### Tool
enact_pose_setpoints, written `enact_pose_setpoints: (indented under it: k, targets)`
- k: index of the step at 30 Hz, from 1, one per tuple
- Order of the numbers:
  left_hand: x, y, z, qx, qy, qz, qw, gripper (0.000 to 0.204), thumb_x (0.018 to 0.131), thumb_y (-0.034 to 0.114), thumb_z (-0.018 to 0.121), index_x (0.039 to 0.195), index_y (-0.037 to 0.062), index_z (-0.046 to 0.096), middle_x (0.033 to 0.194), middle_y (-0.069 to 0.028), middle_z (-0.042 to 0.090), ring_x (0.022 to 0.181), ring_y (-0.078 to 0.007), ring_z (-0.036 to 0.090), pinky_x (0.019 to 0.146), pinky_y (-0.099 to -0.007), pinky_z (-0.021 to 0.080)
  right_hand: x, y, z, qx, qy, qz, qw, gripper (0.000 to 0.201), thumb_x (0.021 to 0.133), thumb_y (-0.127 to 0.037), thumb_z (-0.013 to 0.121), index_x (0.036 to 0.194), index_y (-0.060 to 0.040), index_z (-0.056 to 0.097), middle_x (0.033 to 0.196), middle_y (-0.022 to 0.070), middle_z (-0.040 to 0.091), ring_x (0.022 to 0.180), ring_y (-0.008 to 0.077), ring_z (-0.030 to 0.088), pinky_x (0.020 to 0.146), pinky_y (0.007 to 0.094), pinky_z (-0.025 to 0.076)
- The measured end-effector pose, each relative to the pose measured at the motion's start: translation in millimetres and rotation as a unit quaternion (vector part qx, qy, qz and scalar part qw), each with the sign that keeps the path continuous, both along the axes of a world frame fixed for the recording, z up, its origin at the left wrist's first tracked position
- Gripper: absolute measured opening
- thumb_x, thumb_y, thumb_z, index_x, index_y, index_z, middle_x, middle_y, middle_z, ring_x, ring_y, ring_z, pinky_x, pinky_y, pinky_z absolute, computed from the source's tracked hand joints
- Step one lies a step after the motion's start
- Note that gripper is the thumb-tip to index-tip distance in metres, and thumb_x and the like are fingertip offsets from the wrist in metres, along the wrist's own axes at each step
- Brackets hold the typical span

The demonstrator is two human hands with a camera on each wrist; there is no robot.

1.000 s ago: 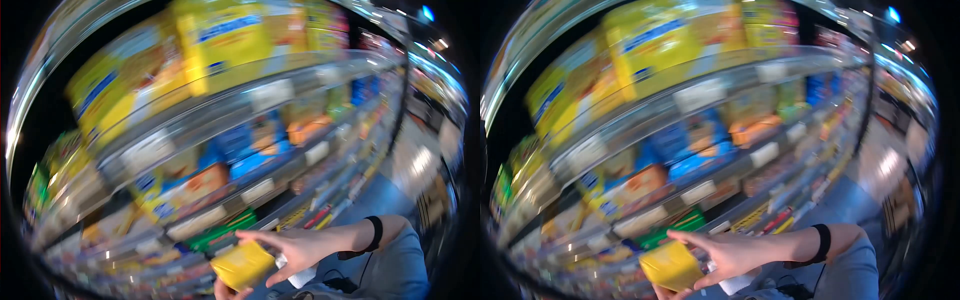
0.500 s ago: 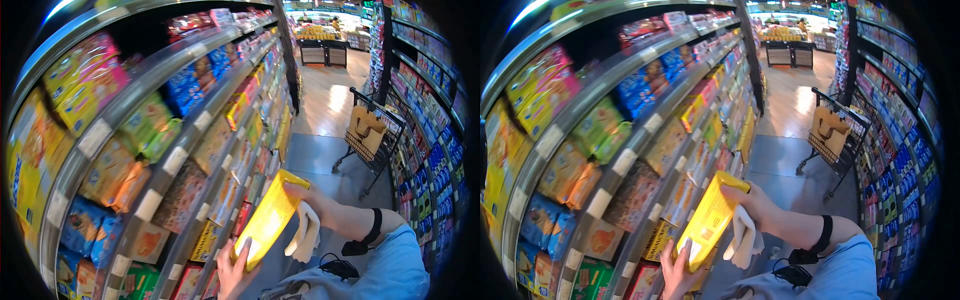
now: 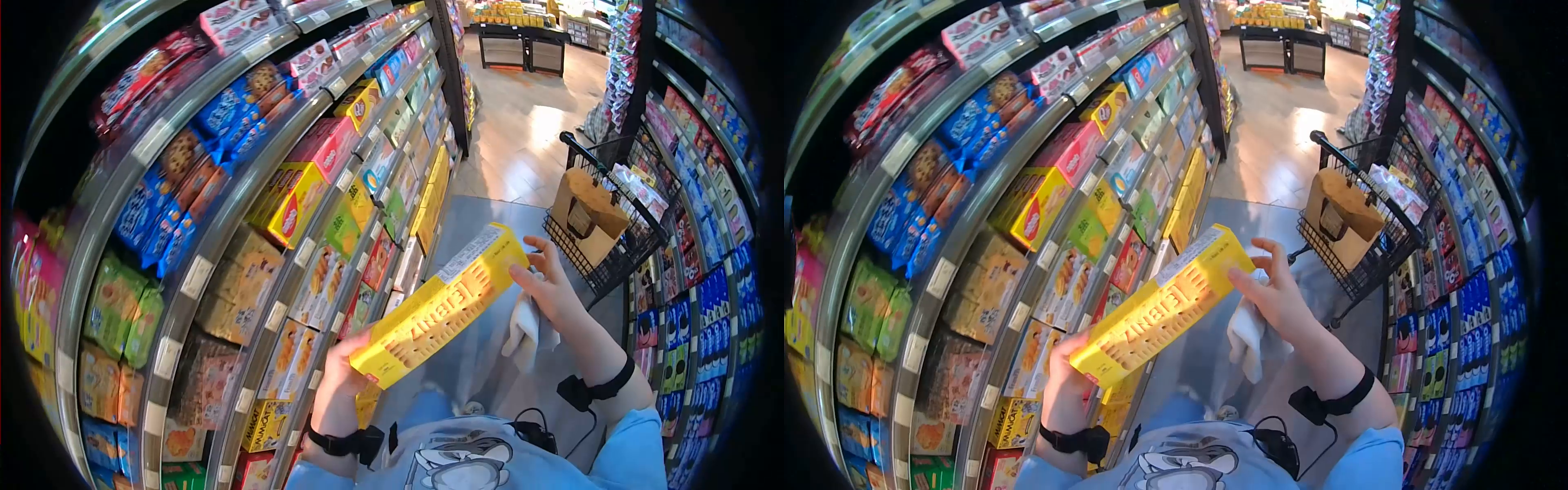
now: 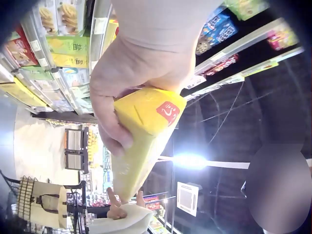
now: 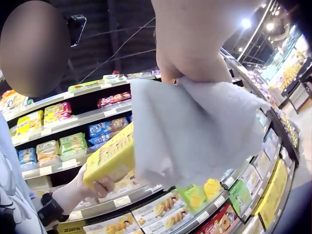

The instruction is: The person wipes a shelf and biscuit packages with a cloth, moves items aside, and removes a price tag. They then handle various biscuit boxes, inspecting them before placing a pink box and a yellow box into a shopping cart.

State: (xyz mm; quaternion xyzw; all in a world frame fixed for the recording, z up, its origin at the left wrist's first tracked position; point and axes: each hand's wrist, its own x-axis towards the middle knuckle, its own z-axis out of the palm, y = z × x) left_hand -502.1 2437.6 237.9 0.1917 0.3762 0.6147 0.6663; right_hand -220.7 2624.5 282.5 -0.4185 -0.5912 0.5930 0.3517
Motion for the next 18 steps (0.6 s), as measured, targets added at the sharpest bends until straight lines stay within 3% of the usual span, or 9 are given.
enact_pose_setpoints:
  k: [2, 4, 7, 10, 11, 12, 14, 17, 18]
  targets:
    - [7, 44, 14, -0.175, -0.02, 0.151, 0.973, 0.06, 0.084, 0.035, 0.061, 0.129, -0.0049, 0.052, 0.115, -0.0175, 0.065, 0.081, -0.0277, 0.068, 0.057, -0.0328, 0.051, -5, 33, -8, -0.026, 0.011, -0.013, 1.0, 0.052, 0.09, -0.026, 0.068, 0.133, -0.0074, 0.047, 0.122, 0.0104, 0.056, 0.099, 0.0136, 0.056, 0.083, 0.0274, 0.044]
    - [-21, 76, -10, -0.129, -0.005, 0.096, 0.987, 0.06, 0.084, 0.034, 0.061, 0.128, -0.0059, 0.053, 0.116, -0.0188, 0.065, 0.085, -0.0285, 0.068, 0.06, -0.0329, 0.052, -11, 77, -20, -0.102, 0.119, 0.081, 0.984, 0.058, 0.088, -0.024, 0.071, 0.136, -0.0058, 0.044, 0.123, 0.009, 0.055, 0.11, 0.0151, 0.054, 0.093, 0.0284, 0.041]
    - [-52, 140, -19, -0.014, 0.012, -0.021, 1.0, 0.066, 0.08, 0.031, 0.065, 0.131, -0.0084, 0.049, 0.118, -0.0194, 0.063, 0.091, -0.0279, 0.067, 0.066, -0.0327, 0.054, -30, 137, -25, -0.101, 0.196, 0.108, 0.969, 0.061, 0.086, -0.022, 0.072, 0.137, -0.0045, 0.043, 0.124, 0.0078, 0.055, 0.114, 0.0163, 0.053, 0.096, 0.0293, 0.041]
    - [-82, 212, -22, 0.003, 0.035, -0.051, 0.998, 0.069, 0.08, 0.032, 0.064, 0.132, -0.0083, 0.047, 0.119, -0.02, 0.063, 0.093, -0.0281, 0.067, 0.068, -0.0335, 0.054, -53, 200, -9, -0.121, 0.186, 0.095, 0.97, 0.065, 0.086, -0.02, 0.073, 0.14, -0.0049, 0.041, 0.126, 0.0081, 0.055, 0.114, 0.0167, 0.053, 0.096, 0.0296, 0.041]
    - [-83, 238, -24, -0.009, 0.056, 0.015, 0.998, 0.066, 0.082, 0.032, 0.061, 0.133, -0.0075, 0.047, 0.12, -0.0204, 0.062, 0.099, -0.0298, 0.066, 0.076, -0.0367, 0.054, -62, 222, -2, -0.121, 0.179, 0.081, 0.973, 0.066, 0.086, -0.019, 0.071, 0.142, -0.0046, 0.038, 0.126, 0.0088, 0.055, 0.114, 0.0168, 0.053, 0.096, 0.0291, 0.041]
    - [-92, 264, -29, 0.003, 0.054, 0.007, 0.999, 0.066, 0.082, 0.032, 0.061, 0.133, -0.0075, 0.047, 0.12, -0.0204, 0.062, 0.099, -0.0298, 0.066, 0.076, -0.0367, 0.054, -72, 245, 6, -0.108, 0.176, 0.075, 0.975, 0.066, 0.086, -0.019, 0.071, 0.142, -0.0046, 0.038, 0.126, 0.0088, 0.055, 0.114, 0.0168, 0.053, 0.096, 0.0291, 0.041]
    - [-111, 316, -39, -0.001, -0.103, -0.031, 0.994, 0.063, 0.084, 0.032, 0.058, 0.134, -0.0065, 0.047, 0.123, -0.0206, 0.061, 0.106, -0.0313, 0.063, 0.085, -0.0398, 0.052, -93, 288, 20, -0.086, 0.164, 0.029, 0.982, 0.066, 0.087, -0.019, 0.069, 0.143, -0.0044, 0.037, 0.124, 0.0092, 0.056, 0.107, 0.0157, 0.056, 0.089, 0.0273, 0.044]
    - [-115, 383, -29, -0.031, 0.015, 0.013, 0.999, 0.065, 0.087, 0.036, 0.056, 0.137, -0.0042, 0.044, 0.131, -0.0182, 0.057, 0.113, -0.0307, 0.06, 0.09, -0.0406, 0.051, -116, 347, 3, -0.172, 0.17, 0.058, 0.969, 0.069, 0.085, -0.018, 0.07, 0.143, -0.0035, 0.034, 0.123, 0.0101, 0.057, 0.091, 0.0133, 0.057, 0.076, 0.0266, 0.047]
    - [-119, 407, -36, 0.027, -0.045, -0.033, 0.998, 0.064, 0.089, 0.035, 0.055, 0.14, -0.0017, 0.043, 0.132, -0.0166, 0.056, 0.113, -0.0304, 0.06, 0.088, -0.0413, 0.051, -130, 355, -5, -0.174, 0.181, 0.086, 0.964, 0.072, 0.084, -0.018, 0.072, 0.143, -0.0037, 0.034, 0.124, 0.0099, 0.057, 0.096, 0.0145, 0.057, 0.08, 0.0278, 0.048]
